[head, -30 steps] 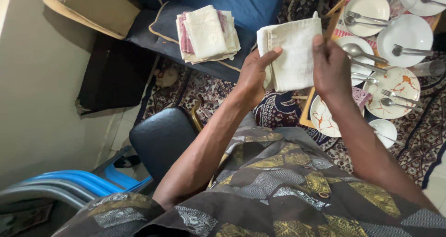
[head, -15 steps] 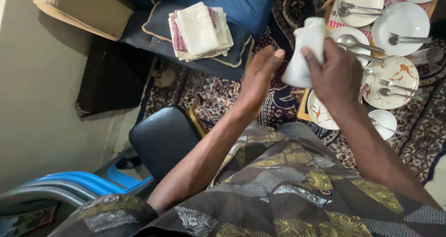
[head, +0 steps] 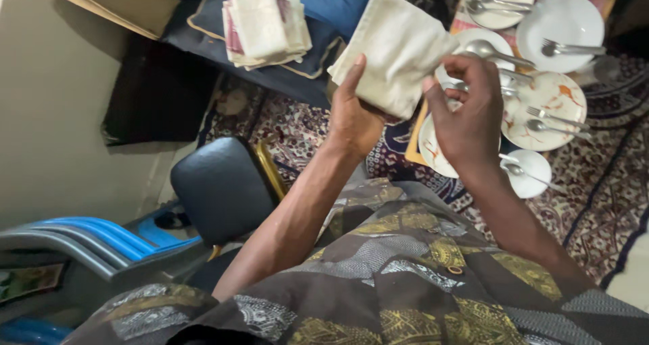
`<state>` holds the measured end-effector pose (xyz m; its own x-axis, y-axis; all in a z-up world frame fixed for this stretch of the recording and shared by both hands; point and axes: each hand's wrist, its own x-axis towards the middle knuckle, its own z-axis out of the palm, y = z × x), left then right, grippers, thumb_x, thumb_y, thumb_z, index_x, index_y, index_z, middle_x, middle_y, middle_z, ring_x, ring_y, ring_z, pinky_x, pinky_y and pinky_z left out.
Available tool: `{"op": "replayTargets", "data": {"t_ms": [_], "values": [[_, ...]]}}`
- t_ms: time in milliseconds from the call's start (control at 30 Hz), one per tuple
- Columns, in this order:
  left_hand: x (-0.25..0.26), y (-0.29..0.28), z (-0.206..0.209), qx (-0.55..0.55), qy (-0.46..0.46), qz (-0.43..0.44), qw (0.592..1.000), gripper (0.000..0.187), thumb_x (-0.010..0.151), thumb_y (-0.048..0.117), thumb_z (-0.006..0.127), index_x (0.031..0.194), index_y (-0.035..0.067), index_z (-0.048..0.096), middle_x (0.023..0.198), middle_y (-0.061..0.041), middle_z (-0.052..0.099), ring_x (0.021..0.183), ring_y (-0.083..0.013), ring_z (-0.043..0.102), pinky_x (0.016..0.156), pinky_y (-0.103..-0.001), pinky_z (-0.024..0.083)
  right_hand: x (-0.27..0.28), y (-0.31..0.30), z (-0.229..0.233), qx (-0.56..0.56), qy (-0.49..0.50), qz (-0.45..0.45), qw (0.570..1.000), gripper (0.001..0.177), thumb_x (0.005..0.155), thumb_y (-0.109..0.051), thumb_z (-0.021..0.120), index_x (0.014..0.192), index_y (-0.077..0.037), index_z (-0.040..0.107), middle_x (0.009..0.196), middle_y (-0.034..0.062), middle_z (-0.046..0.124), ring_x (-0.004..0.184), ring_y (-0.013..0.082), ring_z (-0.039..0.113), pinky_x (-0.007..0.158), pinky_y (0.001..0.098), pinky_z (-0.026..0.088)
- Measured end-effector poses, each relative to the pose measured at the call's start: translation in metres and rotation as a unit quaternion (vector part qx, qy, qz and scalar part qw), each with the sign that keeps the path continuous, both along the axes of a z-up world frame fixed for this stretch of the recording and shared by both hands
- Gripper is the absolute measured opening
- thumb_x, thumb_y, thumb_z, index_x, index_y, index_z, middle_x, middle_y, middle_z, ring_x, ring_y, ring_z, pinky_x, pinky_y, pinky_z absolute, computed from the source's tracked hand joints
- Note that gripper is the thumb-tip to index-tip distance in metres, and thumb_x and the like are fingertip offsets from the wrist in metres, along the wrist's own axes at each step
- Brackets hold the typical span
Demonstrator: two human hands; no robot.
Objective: The person takes a stack of napkins from a shelf and folds them one by one, placing each folded napkin onto a table next to plates and cutlery.
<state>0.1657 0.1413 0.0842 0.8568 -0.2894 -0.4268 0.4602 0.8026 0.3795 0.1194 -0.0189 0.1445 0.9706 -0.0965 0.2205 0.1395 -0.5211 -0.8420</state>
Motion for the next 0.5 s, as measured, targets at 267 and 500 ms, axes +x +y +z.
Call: {"op": "replayTargets", "data": {"t_ms": [267, 500], "values": [[-0.082, -0.078, 0.007, -0.145, -0.039, -0.019, 0.988, 0.056, 0.102, 0.030, 0.062, 0.147, 0.000, 0.047, 0.145, -0.015, 0.057, 0.135, -0.0298, 0.055, 0.120, -0.047, 0.038, -0.061, -0.077, -0.034, 0.375, 0.153, -0.033, 0.914, 0.042, 0.104, -0.042, 0.065, 0.117, -0.002, 0.066, 0.106, -0.0003, 0.069, 0.099, 0.0105, 0.062, 0.087, 0.0275, 0.053], [-0.122, -0.085, -0.006, 0.018, -0.002, -0.054, 0.998, 0.050, 0.099, 0.017, 0.065, 0.141, -0.005, 0.049, 0.133, -0.018, 0.062, 0.128, -0.0269, 0.059, 0.118, -0.043, 0.043, -0.113, -0.110, -0.072, 0.313, 0.055, -0.117, 0.941, 0.037, 0.113, -0.039, 0.061, 0.100, -0.004, 0.057, 0.088, -0.0022, 0.049, 0.080, 0.0080, 0.040, 0.073, 0.0292, 0.038]]}}
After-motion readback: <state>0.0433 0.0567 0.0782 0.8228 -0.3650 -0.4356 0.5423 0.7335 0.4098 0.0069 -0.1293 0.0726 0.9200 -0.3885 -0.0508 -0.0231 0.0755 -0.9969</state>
